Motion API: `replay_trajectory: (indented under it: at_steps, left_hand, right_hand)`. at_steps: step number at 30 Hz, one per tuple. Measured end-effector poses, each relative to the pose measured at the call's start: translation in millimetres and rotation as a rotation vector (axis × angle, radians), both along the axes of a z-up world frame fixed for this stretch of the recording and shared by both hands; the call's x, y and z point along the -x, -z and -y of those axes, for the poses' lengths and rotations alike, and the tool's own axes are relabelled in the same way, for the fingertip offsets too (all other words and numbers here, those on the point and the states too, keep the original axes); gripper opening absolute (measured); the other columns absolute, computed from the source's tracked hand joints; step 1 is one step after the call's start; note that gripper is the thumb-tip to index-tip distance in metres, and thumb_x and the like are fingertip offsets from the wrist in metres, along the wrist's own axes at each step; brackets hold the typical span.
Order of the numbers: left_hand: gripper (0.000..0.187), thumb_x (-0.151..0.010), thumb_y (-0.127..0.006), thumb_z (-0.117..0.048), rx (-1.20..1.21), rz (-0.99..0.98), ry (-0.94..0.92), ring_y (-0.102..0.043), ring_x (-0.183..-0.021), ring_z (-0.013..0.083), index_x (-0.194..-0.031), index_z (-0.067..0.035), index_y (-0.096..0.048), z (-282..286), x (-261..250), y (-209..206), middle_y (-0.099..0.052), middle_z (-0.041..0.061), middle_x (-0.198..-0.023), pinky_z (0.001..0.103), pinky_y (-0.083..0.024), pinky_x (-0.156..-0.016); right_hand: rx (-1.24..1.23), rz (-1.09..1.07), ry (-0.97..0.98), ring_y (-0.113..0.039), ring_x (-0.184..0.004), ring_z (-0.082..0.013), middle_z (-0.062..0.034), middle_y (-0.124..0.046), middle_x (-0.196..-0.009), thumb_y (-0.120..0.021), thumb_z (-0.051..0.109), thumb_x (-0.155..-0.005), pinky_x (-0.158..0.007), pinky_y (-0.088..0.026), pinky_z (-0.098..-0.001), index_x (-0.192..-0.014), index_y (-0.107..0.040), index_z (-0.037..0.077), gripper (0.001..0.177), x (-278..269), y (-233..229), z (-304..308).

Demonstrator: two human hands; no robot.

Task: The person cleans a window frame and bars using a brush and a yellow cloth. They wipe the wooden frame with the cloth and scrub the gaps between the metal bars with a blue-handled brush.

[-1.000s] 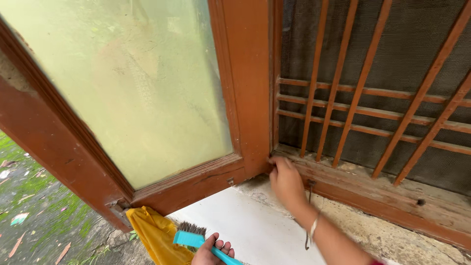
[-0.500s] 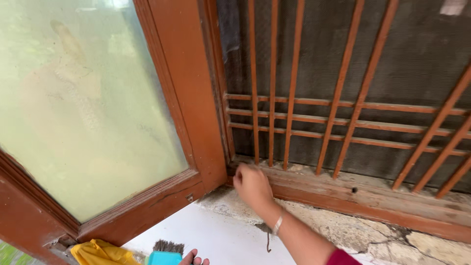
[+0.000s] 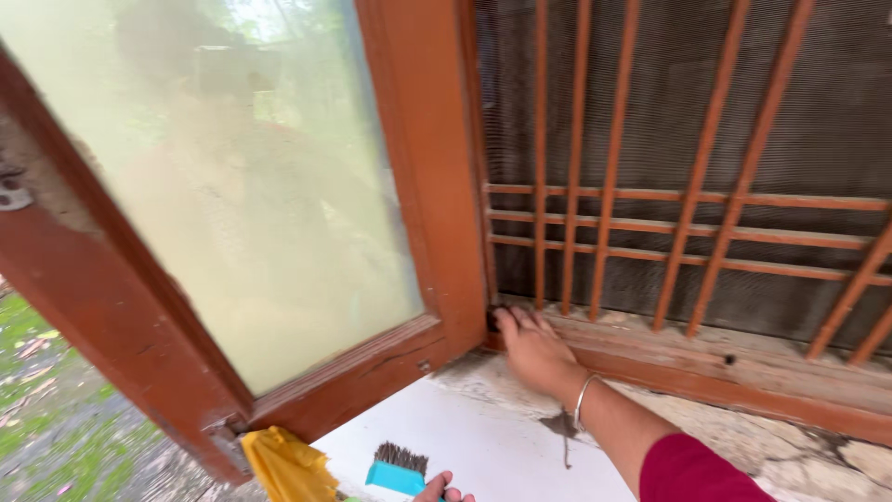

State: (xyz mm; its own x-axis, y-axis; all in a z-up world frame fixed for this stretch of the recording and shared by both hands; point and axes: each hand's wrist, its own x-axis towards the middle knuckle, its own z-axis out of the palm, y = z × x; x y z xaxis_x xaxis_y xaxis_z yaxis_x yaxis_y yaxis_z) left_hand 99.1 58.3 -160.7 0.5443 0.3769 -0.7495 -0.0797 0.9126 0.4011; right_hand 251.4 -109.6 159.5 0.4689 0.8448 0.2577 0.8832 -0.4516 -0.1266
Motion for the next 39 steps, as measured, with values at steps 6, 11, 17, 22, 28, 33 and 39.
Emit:
replay_trajectory:
  at_steps: [6,11,17,22,28,33,39]
  left_hand:
    - [0.036,-0.109,-0.048,-0.03,-0.003,-0.031,0.001,-0.062,-0.075,0.0318,-0.135,-0.007,-0.055,1.2,11.9,10.6,-0.054,0.01,-0.078,0.049,-0.061,-0.074]
    - [0.037,-0.109,-0.048,-0.029,-0.026,-0.021,0.012,-0.063,-0.076,0.0311,-0.136,-0.004,-0.055,4.3,11.2,13.3,-0.055,0.011,-0.078,0.047,-0.063,-0.074]
    - [0.029,-0.11,-0.046,-0.027,-0.056,-0.056,0.03,-0.065,-0.077,0.0319,-0.131,-0.008,-0.056,13.7,-4.1,8.0,-0.052,0.009,-0.079,0.045,-0.059,-0.068]
    - [0.028,-0.107,-0.044,-0.036,-0.023,0.092,0.024,-0.06,-0.071,0.0305,-0.119,-0.013,-0.055,39.1,9.8,-30.4,-0.056,0.009,-0.085,0.048,-0.052,-0.067]
    - [0.028,-0.106,-0.051,-0.036,0.016,0.067,0.043,-0.061,-0.074,0.032,-0.124,-0.015,-0.055,36.6,12.5,-21.1,-0.059,0.01,-0.092,0.052,-0.053,-0.07]
    - [0.029,-0.104,-0.057,-0.029,-0.012,-0.048,-0.069,-0.061,-0.07,0.0366,-0.126,-0.01,-0.057,10.6,11.6,23.7,-0.057,0.014,-0.089,0.053,-0.06,-0.068]
    - [0.032,-0.105,-0.053,-0.03,-0.073,0.059,-0.06,-0.066,-0.072,0.0341,-0.126,-0.007,-0.057,9.5,32.6,36.2,-0.059,0.012,-0.086,0.047,-0.062,-0.066]
  right_hand:
    - [0.031,0.015,-0.001,-0.033,-0.145,-0.042,-0.0276,-0.041,-0.152,-0.056,0.005,-0.093,-0.125,-0.008,-0.0526,-0.142,-0.038,0.001,0.052,1.9,11.8,-17.0]
    - [-0.39,-0.564,0.148,-0.075,-0.096,-0.0282,-0.0093,-0.076,-0.115,-0.064,0.011,-0.091,-0.092,-0.062,-0.0435,-0.117,-0.068,0.007,0.027,-2.9,-0.7,-12.3]
    - [-0.375,-0.264,0.064,-0.072,-0.099,-0.0235,-0.0123,-0.075,-0.106,-0.061,0.019,-0.095,-0.093,-0.059,-0.0362,-0.105,-0.074,0.005,0.021,29.7,44.7,10.5]
    - [-0.263,-0.199,-0.083,-0.052,-0.133,-0.0334,-0.0181,-0.06,-0.137,-0.064,0.032,-0.096,-0.112,-0.041,-0.0427,-0.128,-0.062,0.002,0.044,46.4,70.2,22.6]
    - [0.013,-0.122,-0.273,-0.033,-0.147,-0.0372,-0.0217,-0.039,-0.157,-0.063,0.037,-0.096,-0.116,-0.029,-0.0447,-0.151,-0.038,0.001,0.071,46.5,76.7,3.8]
    - [0.049,-0.226,-0.248,-0.042,-0.143,-0.0323,-0.0169,-0.046,-0.154,-0.057,0.04,-0.096,-0.119,-0.033,-0.0408,-0.149,-0.042,0.005,0.065,46.5,59.0,-24.1]
    - [0.1,-0.091,-0.341,-0.051,-0.129,-0.041,-0.025,-0.056,-0.137,-0.06,0.044,-0.101,-0.109,-0.035,-0.0505,-0.14,-0.051,0.003,0.057,62.5,54.4,-43.0]
